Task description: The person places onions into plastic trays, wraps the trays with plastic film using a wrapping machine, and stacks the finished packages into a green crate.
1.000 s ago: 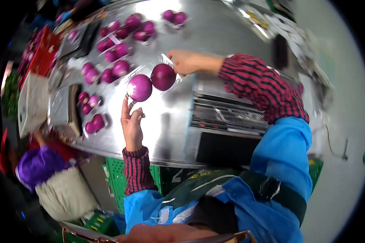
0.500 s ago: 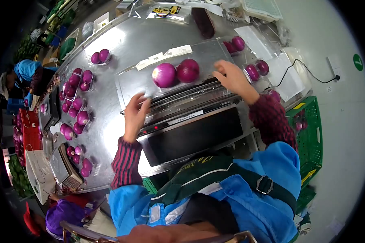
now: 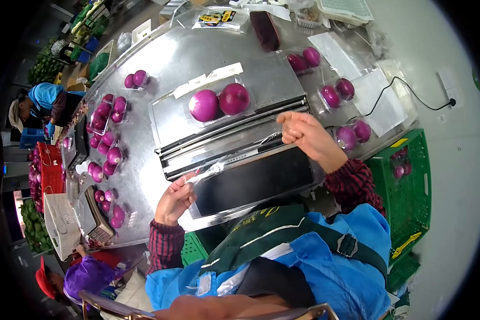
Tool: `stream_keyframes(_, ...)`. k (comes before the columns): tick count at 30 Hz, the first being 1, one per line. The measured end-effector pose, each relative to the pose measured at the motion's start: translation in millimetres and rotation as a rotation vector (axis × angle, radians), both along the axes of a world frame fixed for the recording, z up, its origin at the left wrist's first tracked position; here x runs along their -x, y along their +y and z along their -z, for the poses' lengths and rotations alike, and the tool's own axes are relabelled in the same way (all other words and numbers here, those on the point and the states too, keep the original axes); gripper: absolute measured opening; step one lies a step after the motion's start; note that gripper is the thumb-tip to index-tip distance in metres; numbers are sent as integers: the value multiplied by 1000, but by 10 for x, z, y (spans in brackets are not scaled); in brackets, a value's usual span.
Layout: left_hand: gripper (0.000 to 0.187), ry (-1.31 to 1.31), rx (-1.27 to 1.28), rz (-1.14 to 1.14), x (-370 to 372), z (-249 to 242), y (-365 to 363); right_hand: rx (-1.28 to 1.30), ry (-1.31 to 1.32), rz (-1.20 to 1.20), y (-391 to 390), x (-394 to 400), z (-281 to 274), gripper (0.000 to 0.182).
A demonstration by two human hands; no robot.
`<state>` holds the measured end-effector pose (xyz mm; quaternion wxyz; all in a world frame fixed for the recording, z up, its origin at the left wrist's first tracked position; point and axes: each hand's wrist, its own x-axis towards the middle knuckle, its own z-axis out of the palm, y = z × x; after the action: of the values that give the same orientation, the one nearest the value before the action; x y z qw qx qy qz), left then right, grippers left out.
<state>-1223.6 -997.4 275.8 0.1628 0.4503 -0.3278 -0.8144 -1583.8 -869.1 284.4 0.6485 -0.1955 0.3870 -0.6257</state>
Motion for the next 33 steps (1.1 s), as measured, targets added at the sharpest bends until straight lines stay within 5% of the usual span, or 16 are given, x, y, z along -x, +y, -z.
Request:
stream_keyframes(2,39,299,-40,-7,34,-274,-50,189,-23,-12,-182,34,-296,20)
stream_keyframes(4,18,520,333,49,138,-537,-334,466,80,3,-473,108,-609,24)
stream_keyframes(7,28,868,530,-38,513,-828,-970,552,436,289,-1073,67,-1063,32)
stream_keyframes(8,26,549,631,-491,874,-937,-1062,641,595,283,-1383,151,-961,34)
stream_keyframes(10,28,8,1221,-286,1224,-386,-1669,677,1074,219,-1969,476,-404,35)
stream_keyframes(11,31,-349,1269,-22,1227,210,-2038,610,1390,157,-2141,570,-19,36)
stream_keyframes(13,39,-461,1413,227,1417,642,-1858,347,1722,-206,-2109,607,569,38)
stream_keyframes(15,39,-265,962,279,1321,426,-1595,167,1112,-392,-1835,549,521,41)
stream_keyframes(16,36,-118,709,349,1228,338,-1513,170,981,-385,-1701,493,489,42)
stream_keyframes(17,35,65,581,159,1246,289,-1297,173,849,-377,-1582,427,410,43)
stream_keyframes(18,36,69,512,113,1229,280,-1188,-121,777,-547,-1489,336,42,42)
stream_keyframes(21,37,63,319,117,1056,143,-979,-64,694,-363,-1292,264,169,45)
stream_keyframes(23,37,38,231,198,811,69,-717,-226,566,-536,-988,168,-257,43)
stream_keyframes(25,38,-45,310,331,516,124,-369,-179,720,-703,-649,116,-266,42)
stream_keyframes(31,38,-72,78,343,198,748,220,-330,578,-676,41,-150,297,45)
stream_keyframes(33,39,54,-65,224,398,681,200,-340,319,-610,39,-215,534,43)
